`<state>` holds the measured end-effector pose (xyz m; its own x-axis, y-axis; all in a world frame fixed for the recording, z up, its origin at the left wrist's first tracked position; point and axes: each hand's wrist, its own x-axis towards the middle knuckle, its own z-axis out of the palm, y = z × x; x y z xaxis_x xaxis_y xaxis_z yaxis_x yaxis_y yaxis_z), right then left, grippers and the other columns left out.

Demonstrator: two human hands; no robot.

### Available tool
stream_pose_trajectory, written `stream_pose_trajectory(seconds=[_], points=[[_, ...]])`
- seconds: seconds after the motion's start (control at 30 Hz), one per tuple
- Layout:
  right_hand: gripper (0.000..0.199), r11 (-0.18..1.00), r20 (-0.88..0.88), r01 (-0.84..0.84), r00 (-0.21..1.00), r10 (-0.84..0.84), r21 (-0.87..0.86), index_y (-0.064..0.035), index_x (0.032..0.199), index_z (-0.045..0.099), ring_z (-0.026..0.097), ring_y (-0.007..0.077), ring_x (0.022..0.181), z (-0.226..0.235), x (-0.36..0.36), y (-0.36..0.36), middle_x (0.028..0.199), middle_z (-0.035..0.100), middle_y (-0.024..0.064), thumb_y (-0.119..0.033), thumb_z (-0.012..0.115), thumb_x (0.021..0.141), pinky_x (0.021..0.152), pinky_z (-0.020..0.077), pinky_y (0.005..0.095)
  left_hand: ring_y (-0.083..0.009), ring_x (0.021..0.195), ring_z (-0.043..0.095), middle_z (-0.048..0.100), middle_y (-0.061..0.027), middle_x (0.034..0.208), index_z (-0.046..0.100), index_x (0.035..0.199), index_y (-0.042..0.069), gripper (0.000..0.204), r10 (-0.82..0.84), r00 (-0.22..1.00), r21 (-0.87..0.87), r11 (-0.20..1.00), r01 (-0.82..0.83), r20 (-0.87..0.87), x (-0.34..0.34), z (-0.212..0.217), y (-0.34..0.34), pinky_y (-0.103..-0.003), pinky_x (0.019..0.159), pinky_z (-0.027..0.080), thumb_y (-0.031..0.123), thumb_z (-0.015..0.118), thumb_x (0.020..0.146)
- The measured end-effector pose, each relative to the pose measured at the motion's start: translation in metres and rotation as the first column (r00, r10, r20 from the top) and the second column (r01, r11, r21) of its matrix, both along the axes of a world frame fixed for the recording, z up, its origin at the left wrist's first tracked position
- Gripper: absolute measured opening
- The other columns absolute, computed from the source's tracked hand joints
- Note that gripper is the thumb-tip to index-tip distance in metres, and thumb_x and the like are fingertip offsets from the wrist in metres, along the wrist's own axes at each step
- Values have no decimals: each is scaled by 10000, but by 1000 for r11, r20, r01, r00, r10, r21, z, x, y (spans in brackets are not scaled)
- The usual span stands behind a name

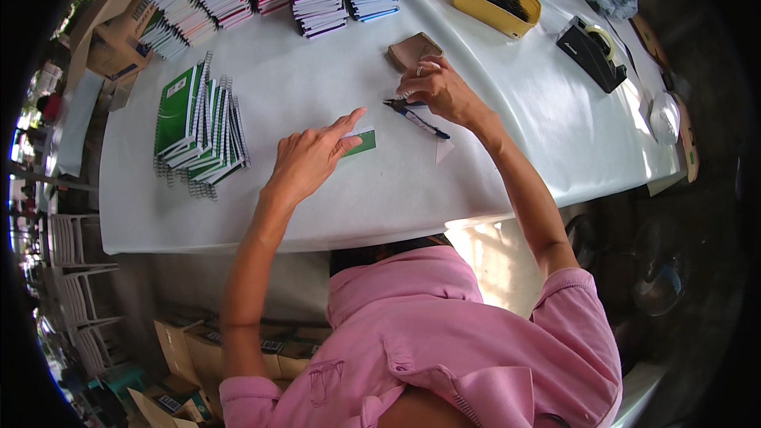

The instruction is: The person trims the spiral binding of green notebooks using pliers. They pick up a notebook, use the pliers to cut the metal spiral, and place the trimmed notebook on a stack. The process is repeated for multiple notebooks on a white table.

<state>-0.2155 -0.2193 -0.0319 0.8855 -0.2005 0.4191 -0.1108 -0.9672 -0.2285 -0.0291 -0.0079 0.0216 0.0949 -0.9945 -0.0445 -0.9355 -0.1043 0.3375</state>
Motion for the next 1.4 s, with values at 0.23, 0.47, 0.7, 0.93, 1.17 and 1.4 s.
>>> stream_pose_trajectory(seconds=[0.23,0.47,0.7,0.93,1.17,1.4], points=[[258,912,135,-91,990,40,400,-70,1057,699,608,234,825,45,11,56,886,617,66,-17,689,804,690,503,374,-352,879,668,667,-96,1147,534,1340,228,439,23,999,-99,995,-19,38,-1,-4,0,-457,716,530,423,521,947],[198,809,76,-130,992,105,574,-39,1013,688,613,234,816,38,11,58,880,638,83,-21,682,816,715,496,374,-350,883,670,678,-97,1124,549,1324,210,432,-1,1000,-119,993,5,30,0,-7,1,-452,715,533,425,513,952],[130,798,145,-153,986,83,583,-7,947,667,612,254,737,37,13,55,853,640,96,29,658,822,666,467,371,-339,880,674,677,-102,1126,547,1329,208,426,-1,999,-124,992,5,38,0,-6,2,-447,711,535,413,508,957],[134,798,93,-154,988,123,583,-8,952,664,615,248,751,38,15,56,869,633,94,35,646,826,693,470,374,-362,892,663,676,-96,1128,481,1381,283,445,7,999,-77,997,-4,43,2,-9,1,-457,728,534,423,498,959],[158,746,-32,-154,973,229,648,-9,995,650,605,250,820,33,10,50,893,628,105,9,640,839,735,462,382,-360,907,661,677,-92,1124,458,1397,311,452,5,998,-58,998,-2,62,1,-9,0,-463,737,535,428,489,962],[146,881,5,-73,997,80,467,16,990,604,598,345,800,42,5,64,894,620,166,-89,607,887,693,452,427,-348,896,665,684,-95,1096,448,1405,286,473,14,997,-88,996,-7,79,1,-15,-3,-453,712,535,412,511,953]])
